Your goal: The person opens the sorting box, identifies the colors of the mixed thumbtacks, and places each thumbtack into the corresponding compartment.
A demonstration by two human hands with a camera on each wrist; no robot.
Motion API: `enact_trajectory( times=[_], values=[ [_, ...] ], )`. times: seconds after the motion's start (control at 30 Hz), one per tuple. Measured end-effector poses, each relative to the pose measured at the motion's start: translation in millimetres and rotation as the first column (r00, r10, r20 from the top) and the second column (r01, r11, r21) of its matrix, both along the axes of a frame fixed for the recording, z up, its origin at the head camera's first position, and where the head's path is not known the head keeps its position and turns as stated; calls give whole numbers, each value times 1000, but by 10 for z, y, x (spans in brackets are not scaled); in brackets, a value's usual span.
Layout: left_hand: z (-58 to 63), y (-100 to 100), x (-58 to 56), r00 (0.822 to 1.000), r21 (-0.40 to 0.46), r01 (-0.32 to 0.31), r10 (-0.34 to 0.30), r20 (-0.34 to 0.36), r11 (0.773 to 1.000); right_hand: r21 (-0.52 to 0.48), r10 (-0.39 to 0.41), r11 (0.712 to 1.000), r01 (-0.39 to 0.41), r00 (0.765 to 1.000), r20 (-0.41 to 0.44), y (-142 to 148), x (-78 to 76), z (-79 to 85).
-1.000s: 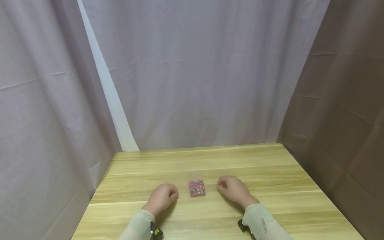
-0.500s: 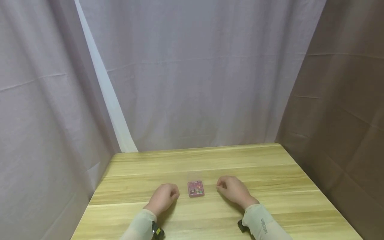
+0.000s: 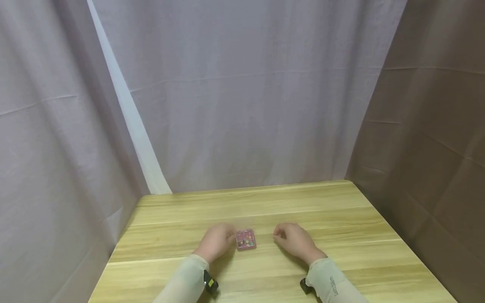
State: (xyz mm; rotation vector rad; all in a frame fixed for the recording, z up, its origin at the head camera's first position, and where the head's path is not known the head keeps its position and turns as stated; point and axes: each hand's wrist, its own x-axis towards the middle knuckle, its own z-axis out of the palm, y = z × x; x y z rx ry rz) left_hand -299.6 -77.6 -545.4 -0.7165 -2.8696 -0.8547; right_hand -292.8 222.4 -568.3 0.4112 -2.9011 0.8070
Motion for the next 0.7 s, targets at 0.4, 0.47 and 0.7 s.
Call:
enact_trajectory(
  times=[0.4, 0.47, 0.7],
  values=[
    [2, 228, -129, 1000, -33, -5, 5, -8, 999, 11, -4, 1000, 5, 1000, -17, 36, -8, 33],
    [-17, 240, -139, 1000, -44, -13, 13, -16, 999, 3, -6, 1000, 6, 1000, -20, 39, -8, 42],
    [-80, 239, -160, 1000, -51, -28, 28, -6, 998, -33, -9, 999, 8, 999, -35, 36, 4, 86]
  ],
)
